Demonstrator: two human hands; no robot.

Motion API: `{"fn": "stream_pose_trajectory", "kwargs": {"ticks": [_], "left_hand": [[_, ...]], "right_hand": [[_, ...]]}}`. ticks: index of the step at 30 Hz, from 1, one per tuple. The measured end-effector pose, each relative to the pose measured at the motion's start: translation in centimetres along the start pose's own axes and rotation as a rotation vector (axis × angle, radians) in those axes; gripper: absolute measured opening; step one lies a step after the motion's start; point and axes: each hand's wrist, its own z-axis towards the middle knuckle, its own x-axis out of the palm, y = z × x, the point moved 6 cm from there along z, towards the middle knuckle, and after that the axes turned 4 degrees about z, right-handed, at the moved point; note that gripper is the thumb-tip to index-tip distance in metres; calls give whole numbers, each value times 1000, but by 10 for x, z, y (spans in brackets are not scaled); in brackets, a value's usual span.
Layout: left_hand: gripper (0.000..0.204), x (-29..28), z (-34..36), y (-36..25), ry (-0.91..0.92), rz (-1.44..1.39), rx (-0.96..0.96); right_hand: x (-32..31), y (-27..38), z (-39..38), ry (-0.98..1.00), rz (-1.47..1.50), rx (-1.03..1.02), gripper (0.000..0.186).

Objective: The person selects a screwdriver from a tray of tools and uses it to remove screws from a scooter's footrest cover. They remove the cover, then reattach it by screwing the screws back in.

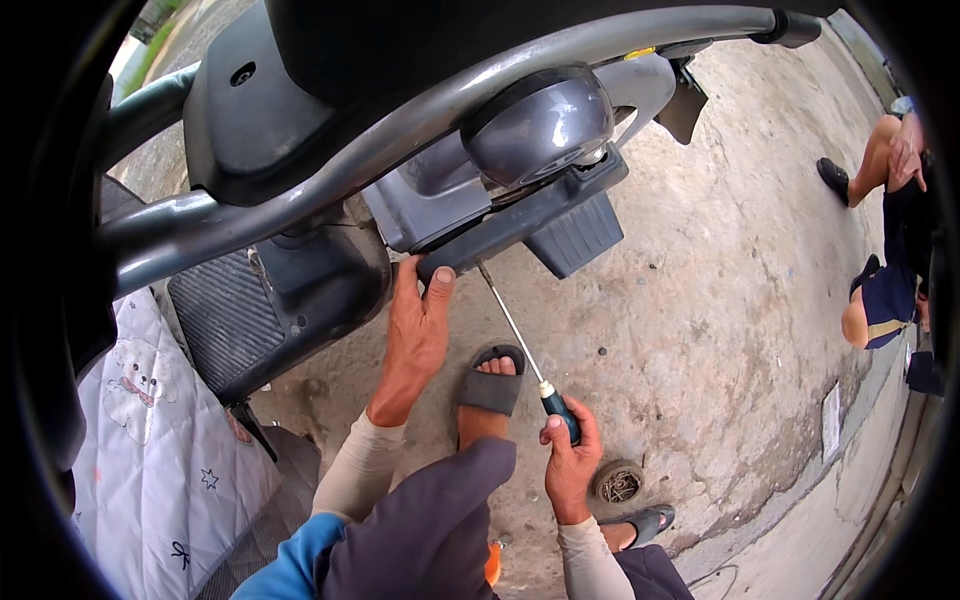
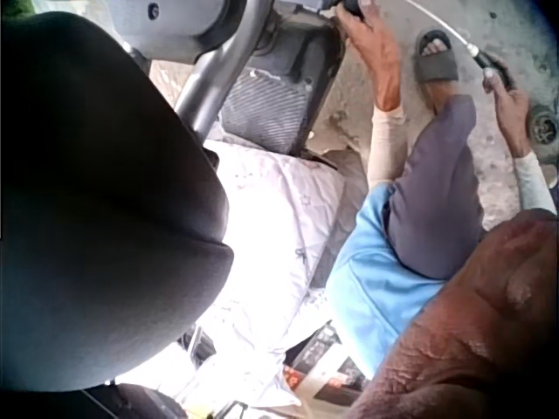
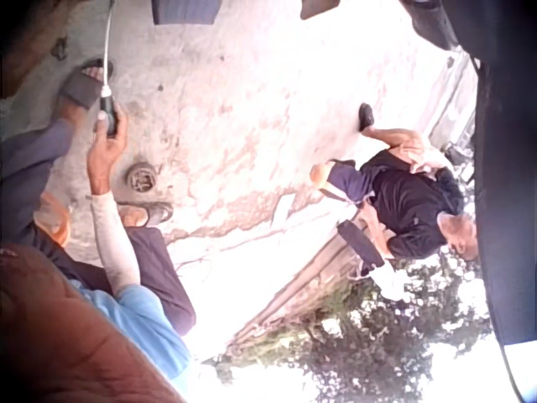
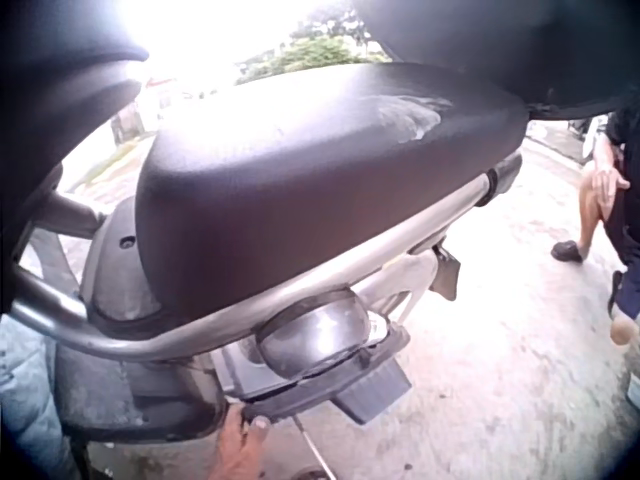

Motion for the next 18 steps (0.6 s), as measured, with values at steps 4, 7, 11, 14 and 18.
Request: {"fn": "stream_pose_trajectory", "kwargs": {"ticks": [4, 7, 11, 14, 18], "left_hand": [[57, -6, -11, 6, 26, 93, 14], [68, -1, -35, 20, -45, -218, 60], [76, 6, -31, 39, 157, -174, -77], [71, 26, 0, 55, 189, -495, -225], [48, 49, 16, 59, 276, -881, -375]], "right_hand": [[-1, -4, 5, 8, 113, 41, 37], [8, -1, 7, 5, 142, 54, 33], [13, -9, 8, 4, 154, 69, 33], [15, -15, 7, 38, 126, 78, 37], [21, -24, 5, 54, 208, 96, 35]]}}
